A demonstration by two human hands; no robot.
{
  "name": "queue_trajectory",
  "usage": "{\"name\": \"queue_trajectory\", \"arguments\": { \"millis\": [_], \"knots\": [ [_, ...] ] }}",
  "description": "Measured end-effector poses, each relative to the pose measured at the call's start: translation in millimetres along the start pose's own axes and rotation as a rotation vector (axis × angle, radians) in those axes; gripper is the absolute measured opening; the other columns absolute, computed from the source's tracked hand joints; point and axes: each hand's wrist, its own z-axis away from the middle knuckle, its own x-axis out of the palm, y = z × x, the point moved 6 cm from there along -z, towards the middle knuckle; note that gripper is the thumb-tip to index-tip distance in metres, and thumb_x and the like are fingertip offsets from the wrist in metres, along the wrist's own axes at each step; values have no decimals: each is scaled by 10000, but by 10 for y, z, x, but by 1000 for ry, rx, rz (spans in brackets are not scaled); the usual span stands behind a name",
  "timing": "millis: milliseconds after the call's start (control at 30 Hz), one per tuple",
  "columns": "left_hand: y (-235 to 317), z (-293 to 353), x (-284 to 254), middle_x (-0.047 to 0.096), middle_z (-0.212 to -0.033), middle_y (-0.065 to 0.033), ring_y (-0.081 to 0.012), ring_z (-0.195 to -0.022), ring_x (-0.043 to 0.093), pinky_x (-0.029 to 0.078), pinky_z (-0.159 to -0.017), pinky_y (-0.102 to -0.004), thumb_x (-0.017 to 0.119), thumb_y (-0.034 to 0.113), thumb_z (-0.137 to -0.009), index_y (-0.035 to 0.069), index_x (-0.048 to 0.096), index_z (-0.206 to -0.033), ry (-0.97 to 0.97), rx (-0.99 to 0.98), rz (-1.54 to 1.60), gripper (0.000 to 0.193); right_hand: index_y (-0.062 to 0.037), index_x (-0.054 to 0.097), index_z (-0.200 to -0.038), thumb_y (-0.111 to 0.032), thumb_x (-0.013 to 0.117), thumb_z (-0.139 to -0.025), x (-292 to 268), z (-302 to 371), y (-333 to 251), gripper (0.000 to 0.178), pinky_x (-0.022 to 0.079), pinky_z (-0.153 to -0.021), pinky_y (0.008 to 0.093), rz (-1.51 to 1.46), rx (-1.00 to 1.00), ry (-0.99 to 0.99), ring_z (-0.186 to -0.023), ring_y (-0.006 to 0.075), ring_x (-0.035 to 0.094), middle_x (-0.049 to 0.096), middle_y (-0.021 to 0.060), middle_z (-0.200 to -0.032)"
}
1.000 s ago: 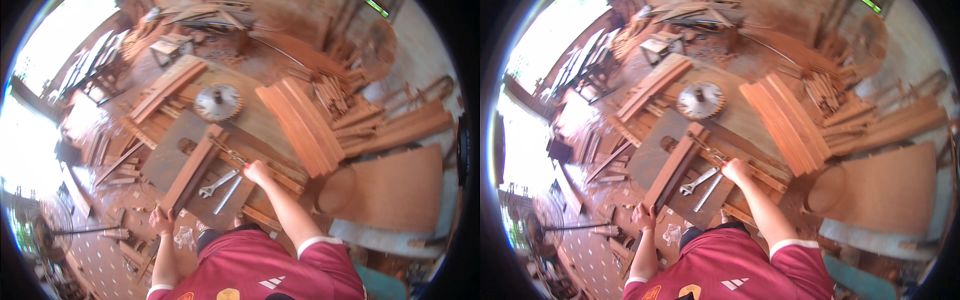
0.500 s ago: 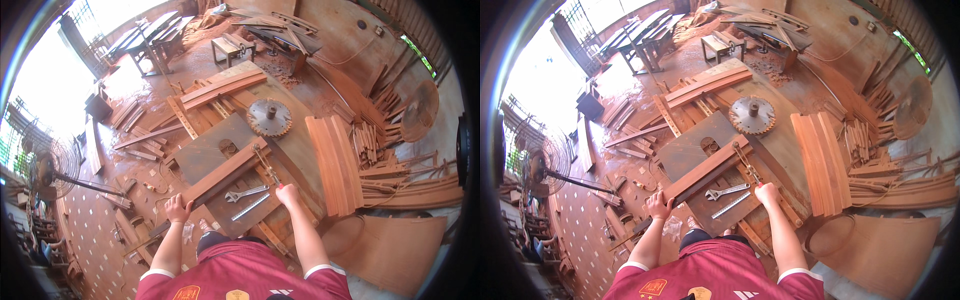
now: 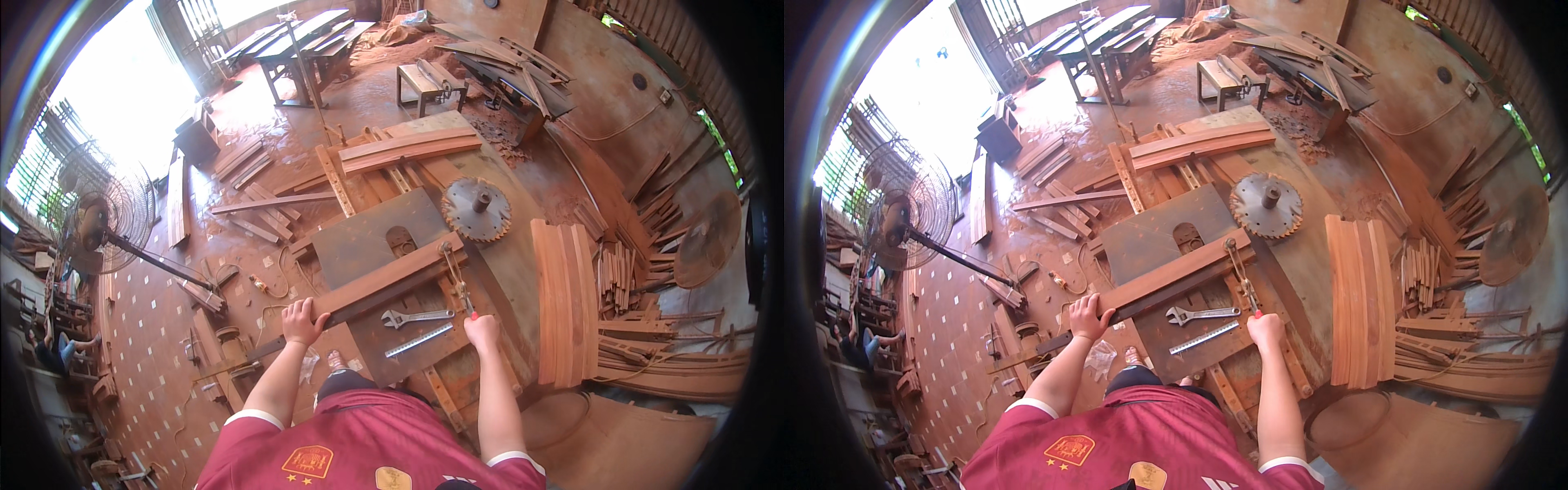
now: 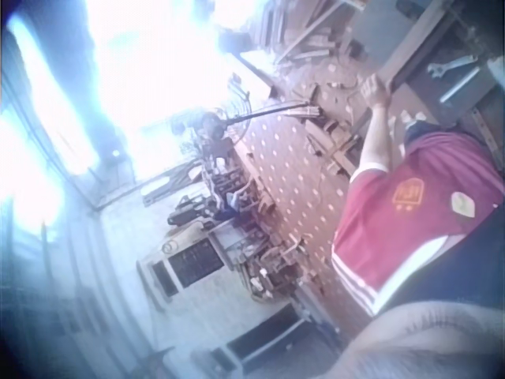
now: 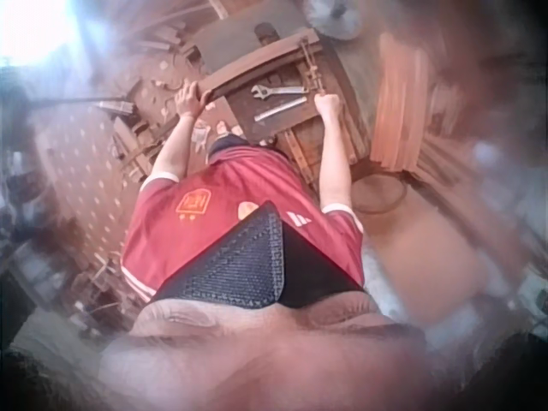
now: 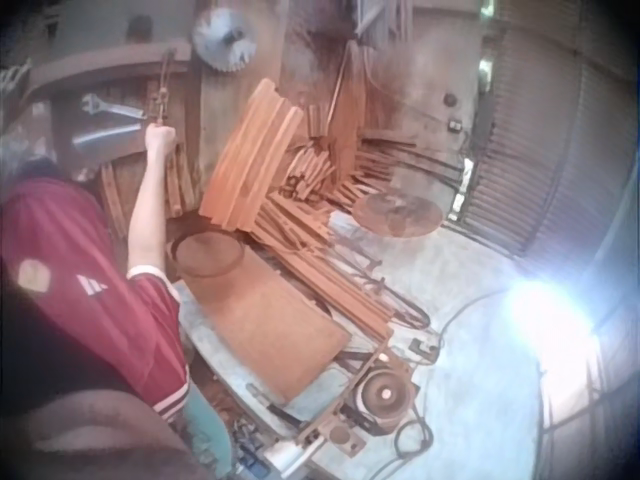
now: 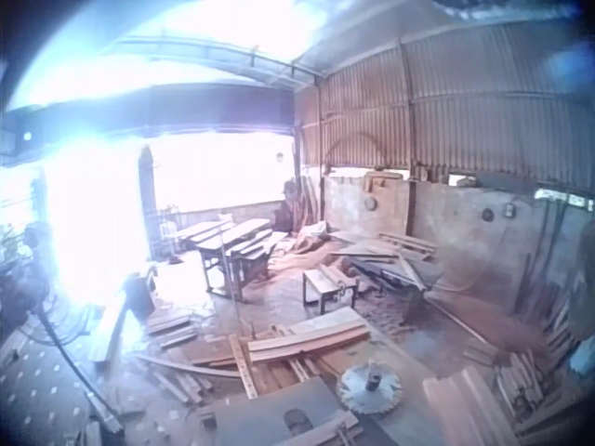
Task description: The person uses a hand-operated wood bending machine to curve a wooden plank. They repeatedly feed the plank through the machine, adjusting its position and applying pressure to achieve a curved shape.
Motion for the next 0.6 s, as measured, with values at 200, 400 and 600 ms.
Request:
{"name": "queue_trajectory", "arguments": {
  "millis": [200, 400, 600],
  "knots": [
    [-120, -259, 37, 667, -1186, -103, -313, -1144, 615, 431, -1014, -459, 679, 637, -896, 120, 642, -1278, -36, -25, 1, 644, 86, 764, -885, -382, 641, -830, 95, -199, -164, 488, 570, -907, 535, 63, -81, 23, -983, 482, 723, 715, 346, -928],
    [-306, -375, -38, 681, -1138, -88, -294, -1075, 632, 446, -967, -445, 680, 645, -891, 105, 670, -1237, 45, -22, 32, 641, 92, 754, -888, -362, 652, -828, 147, -255, -327, 469, 547, -897, 543, 35, -69, 16, -986, 485, 716, 712, 354, -922],
    [-483, -507, -12, 681, -1138, -82, -276, -1077, 635, 445, -976, -437, 680, 646, -892, 94, 676, -1241, 40, -21, 79, 653, 100, 742, -898, -352, 662, -820, 221, -390, -437, 465, 533, -890, 536, 60, -35, 39, -974, 487, 715, 714, 353, -918]
  ]
}}
